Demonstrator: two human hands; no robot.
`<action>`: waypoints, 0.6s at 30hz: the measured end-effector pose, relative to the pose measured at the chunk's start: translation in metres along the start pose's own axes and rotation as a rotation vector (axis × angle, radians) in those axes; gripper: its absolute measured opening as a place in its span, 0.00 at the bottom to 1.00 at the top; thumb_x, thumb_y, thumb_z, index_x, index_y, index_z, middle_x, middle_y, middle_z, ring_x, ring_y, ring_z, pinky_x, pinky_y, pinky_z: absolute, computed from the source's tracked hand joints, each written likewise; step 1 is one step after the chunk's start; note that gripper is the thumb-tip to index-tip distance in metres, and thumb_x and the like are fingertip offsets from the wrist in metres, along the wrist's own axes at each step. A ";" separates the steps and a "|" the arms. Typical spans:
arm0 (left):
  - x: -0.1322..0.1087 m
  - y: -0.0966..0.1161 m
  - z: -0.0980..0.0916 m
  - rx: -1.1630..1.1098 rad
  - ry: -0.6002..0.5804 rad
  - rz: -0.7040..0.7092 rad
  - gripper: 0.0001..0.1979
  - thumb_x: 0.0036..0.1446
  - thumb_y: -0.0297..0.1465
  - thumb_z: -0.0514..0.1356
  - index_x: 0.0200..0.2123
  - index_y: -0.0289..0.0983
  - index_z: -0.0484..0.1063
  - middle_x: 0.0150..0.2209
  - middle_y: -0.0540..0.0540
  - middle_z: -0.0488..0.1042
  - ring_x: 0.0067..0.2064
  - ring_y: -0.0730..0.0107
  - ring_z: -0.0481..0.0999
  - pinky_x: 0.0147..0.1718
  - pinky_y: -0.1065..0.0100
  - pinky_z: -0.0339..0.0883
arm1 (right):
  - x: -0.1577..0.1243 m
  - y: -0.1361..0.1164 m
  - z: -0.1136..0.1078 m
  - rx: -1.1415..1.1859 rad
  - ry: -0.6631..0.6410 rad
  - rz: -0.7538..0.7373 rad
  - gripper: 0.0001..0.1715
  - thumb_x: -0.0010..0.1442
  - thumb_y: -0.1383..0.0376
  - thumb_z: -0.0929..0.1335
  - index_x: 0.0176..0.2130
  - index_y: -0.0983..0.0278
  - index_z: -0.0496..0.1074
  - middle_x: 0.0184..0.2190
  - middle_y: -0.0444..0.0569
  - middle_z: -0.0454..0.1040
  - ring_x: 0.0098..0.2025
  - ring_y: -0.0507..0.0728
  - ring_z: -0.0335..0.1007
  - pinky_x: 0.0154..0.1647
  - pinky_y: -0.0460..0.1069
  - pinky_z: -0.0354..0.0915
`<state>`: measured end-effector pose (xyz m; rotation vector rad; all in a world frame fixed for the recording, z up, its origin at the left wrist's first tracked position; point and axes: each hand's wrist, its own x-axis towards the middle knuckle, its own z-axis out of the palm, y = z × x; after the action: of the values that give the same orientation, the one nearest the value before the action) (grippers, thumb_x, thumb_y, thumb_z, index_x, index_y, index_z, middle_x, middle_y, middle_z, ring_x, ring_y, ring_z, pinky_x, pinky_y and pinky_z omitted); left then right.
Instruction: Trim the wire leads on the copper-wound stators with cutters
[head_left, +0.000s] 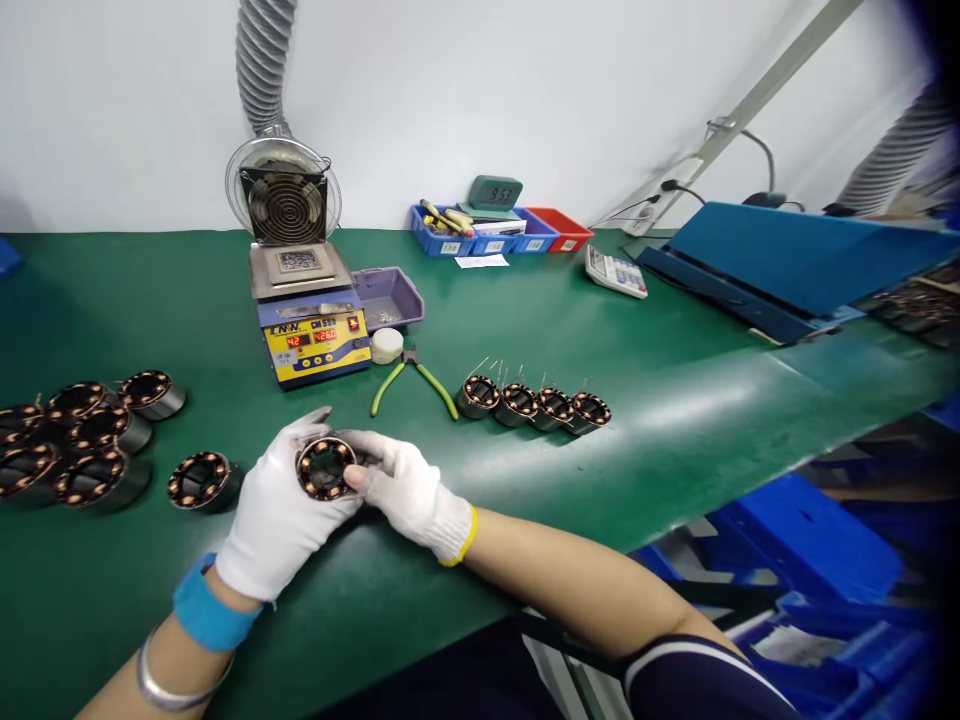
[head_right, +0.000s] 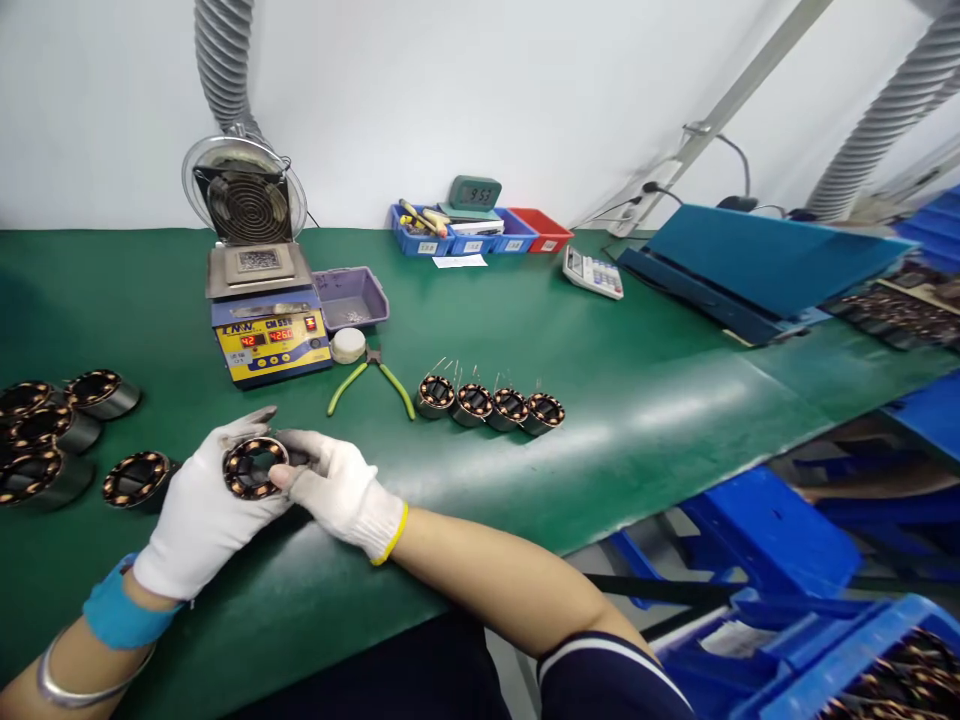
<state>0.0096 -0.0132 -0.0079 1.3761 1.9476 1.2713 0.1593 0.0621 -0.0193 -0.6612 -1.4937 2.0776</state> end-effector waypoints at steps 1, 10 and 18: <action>0.001 -0.001 0.000 0.008 -0.061 0.006 0.35 0.43 0.47 0.71 0.53 0.38 0.71 0.56 0.39 0.77 0.51 0.53 0.81 0.52 0.55 0.77 | -0.001 0.000 0.001 0.017 0.020 -0.003 0.40 0.54 0.46 0.75 0.57 0.65 0.72 0.49 0.54 0.79 0.50 0.61 0.76 0.55 0.56 0.71; -0.001 -0.002 -0.003 0.227 -0.049 0.159 0.32 0.48 0.41 0.62 0.57 0.35 0.72 0.53 0.39 0.80 0.51 0.53 0.81 0.53 0.59 0.75 | -0.008 -0.014 -0.002 -0.431 0.177 -0.075 0.44 0.44 0.57 0.79 0.59 0.63 0.72 0.54 0.55 0.75 0.53 0.63 0.75 0.56 0.57 0.72; 0.006 0.026 -0.025 0.066 -0.379 -0.228 0.18 0.47 0.47 0.64 0.21 0.40 0.68 0.21 0.49 0.73 0.25 0.65 0.72 0.24 0.67 0.64 | -0.008 -0.026 -0.017 -0.709 0.177 -0.265 0.39 0.51 0.58 0.75 0.61 0.61 0.70 0.50 0.52 0.74 0.48 0.59 0.74 0.50 0.54 0.73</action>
<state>0.0011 -0.0164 0.0271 1.2731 1.8280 0.7830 0.1788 0.0761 0.0012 -0.8118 -2.0812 1.2345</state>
